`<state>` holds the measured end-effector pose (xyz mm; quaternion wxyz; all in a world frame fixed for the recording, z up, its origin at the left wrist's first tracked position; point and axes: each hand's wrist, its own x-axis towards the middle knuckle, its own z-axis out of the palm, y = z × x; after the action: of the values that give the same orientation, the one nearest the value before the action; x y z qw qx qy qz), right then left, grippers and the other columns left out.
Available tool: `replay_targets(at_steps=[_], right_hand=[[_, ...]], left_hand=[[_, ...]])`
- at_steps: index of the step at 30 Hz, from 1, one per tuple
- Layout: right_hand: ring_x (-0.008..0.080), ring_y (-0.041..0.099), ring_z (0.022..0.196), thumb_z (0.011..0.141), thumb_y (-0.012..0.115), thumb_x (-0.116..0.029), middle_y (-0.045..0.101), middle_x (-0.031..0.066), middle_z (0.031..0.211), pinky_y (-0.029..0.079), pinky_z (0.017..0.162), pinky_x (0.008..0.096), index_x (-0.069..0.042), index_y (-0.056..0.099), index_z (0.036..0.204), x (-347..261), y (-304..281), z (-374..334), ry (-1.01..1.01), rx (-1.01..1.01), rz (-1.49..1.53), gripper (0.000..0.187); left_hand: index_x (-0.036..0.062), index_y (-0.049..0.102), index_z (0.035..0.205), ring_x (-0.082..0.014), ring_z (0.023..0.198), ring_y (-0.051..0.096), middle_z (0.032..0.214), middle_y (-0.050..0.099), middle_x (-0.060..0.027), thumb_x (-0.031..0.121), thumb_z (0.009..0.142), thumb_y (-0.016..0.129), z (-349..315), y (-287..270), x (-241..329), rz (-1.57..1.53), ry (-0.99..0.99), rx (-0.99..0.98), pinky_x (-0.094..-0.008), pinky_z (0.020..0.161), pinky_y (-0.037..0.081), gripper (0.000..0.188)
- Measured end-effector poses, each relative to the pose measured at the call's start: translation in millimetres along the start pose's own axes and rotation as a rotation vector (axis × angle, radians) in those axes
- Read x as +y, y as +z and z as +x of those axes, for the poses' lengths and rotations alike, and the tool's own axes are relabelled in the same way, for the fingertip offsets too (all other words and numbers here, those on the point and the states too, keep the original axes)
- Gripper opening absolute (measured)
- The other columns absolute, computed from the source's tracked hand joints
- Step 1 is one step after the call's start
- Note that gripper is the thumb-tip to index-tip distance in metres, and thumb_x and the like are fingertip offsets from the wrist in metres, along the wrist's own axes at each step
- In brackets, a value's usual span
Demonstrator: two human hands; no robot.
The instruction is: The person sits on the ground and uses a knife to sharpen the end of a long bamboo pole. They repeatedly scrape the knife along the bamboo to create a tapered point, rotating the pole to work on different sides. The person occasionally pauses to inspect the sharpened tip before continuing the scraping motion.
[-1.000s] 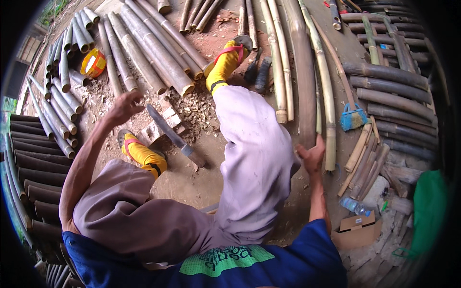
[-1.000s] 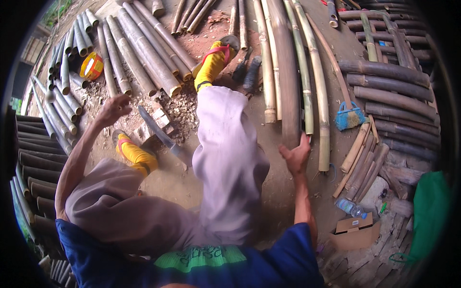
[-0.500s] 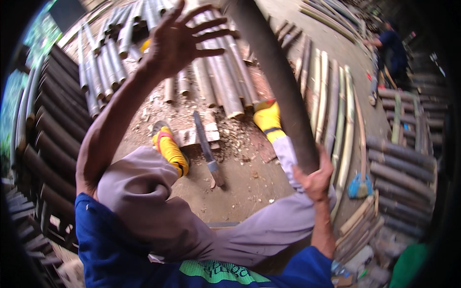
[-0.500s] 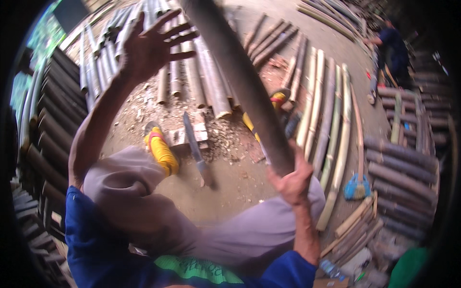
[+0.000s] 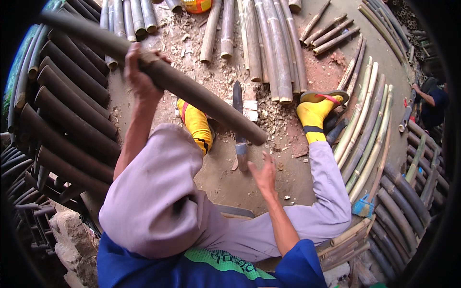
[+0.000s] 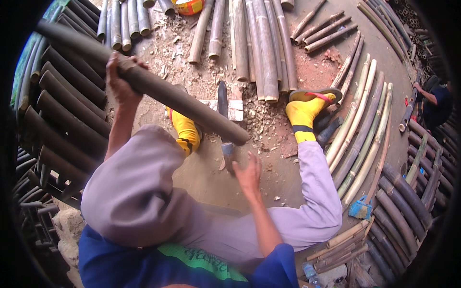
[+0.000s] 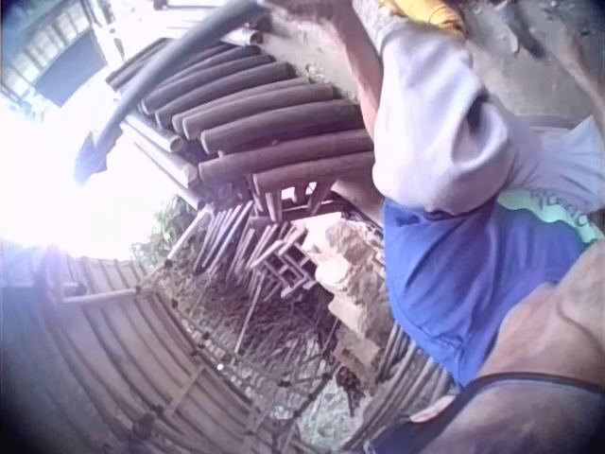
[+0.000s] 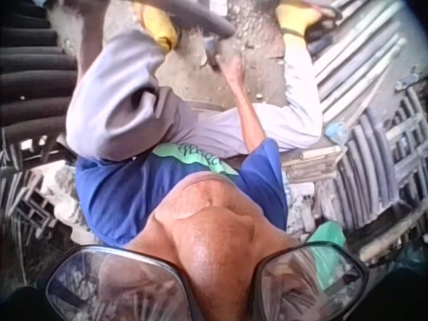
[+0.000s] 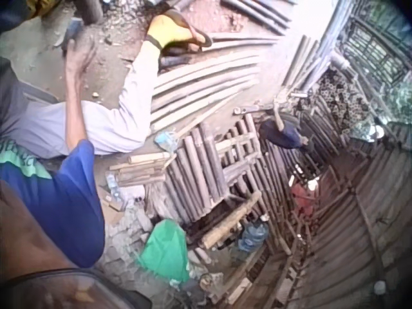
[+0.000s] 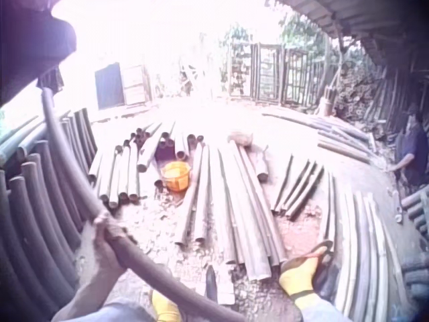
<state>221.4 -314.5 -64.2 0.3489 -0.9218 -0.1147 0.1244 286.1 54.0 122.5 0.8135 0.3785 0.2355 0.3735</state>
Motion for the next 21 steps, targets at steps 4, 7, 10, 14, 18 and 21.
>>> replay_targets(at_steps=[4, 7, 10, 14, 18, 21], right_hand=[[0.0362, 0.058, 0.097, 0.073, 0.073, -0.018, 0.057, 0.0238, 0.107, 0.046, 0.084, 0.045, -0.001, 0.035, 0.13, -20.5, 41.5, 9.7, -0.06, 0.013, -0.185, 0.07], [0.0373, 0.06, 0.092, 0.073, 0.07, -0.014, 0.058, 0.0239, 0.103, 0.047, 0.081, 0.0457, -0.001, 0.035, 0.125, -21.4, 67.3, 16.4, 0.159, -0.044, 0.121, 0.064], [0.0342, 0.062, 0.083, 0.072, 0.066, -0.011, 0.06, 0.0208, 0.095, 0.048, 0.074, 0.0422, -0.001, 0.038, 0.118, -32.6, 63.1, 10.6, 0.275, -0.014, 0.278, 0.054], [0.0243, 0.061, 0.074, 0.075, 0.067, -0.014, 0.059, 0.0145, 0.085, 0.048, 0.066, 0.0355, -0.001, 0.043, 0.111, -53.1, 17.4, 9.8, 0.19, -0.118, 0.414, 0.045], [0.0267, 0.062, 0.077, 0.08, 0.065, -0.024, 0.06, 0.0159, 0.087, 0.049, 0.066, 0.0376, 0.001, 0.045, 0.111, -58.9, -17.5, 17.8, 0.014, -0.116, 0.275, 0.044], [0.0215, 0.059, 0.071, 0.085, 0.059, -0.032, 0.058, 0.012, 0.083, 0.048, 0.066, 0.0354, -0.001, 0.048, 0.112, -48.5, -11.4, 41.7, 0.01, -0.078, 0.234, 0.043]], left_hand=[[0.006, 0.048, 0.095, -0.0235, 0.072, 0.057, 0.08, 0.054, -0.01, 0.034, 0.079, 0.063, 2.4, -35.8, 16.5, 0.065, 0.167, 0.014, -0.0392, 0.073, 0.05, 0.035], [0.0057, 0.049, 0.094, -0.0226, 0.078, 0.054, 0.085, 0.053, -0.0097, 0.033, 0.079, 0.06, 0.7, -53.3, 34.5, 0.048, 0.243, 0.011, -0.0397, 0.079, 0.046, 0.033], [0.0053, 0.05, 0.093, -0.0226, 0.079, 0.054, 0.085, 0.053, -0.0093, 0.034, 0.078, 0.058, 0.4, -68.3, 46.9, 0.074, 0.314, 0.031, -0.0405, 0.081, 0.045, 0.033], [0.0068, 0.048, 0.097, -0.0222, 0.076, 0.055, 0.082, 0.052, -0.0088, 0.035, 0.079, 0.057, -3.5, -82.1, 52.7, 0.067, 0.33, 0.054, -0.0408, 0.079, 0.046, 0.035], [0.0051, 0.049, 0.099, -0.0223, 0.082, 0.054, 0.086, 0.052, -0.0095, 0.033, 0.079, 0.056, -7.3, -67.9, 31.5, 0.06, 0.258, -0.007, -0.0411, 0.084, 0.043, 0.035], [0.005, 0.047, 0.101, -0.0222, 0.082, 0.054, 0.087, 0.052, -0.0099, 0.033, 0.08, 0.055, -13.7, -50.1, 15.5, 0.083, 0.255, -0.004, -0.0412, 0.084, 0.043, 0.036]])
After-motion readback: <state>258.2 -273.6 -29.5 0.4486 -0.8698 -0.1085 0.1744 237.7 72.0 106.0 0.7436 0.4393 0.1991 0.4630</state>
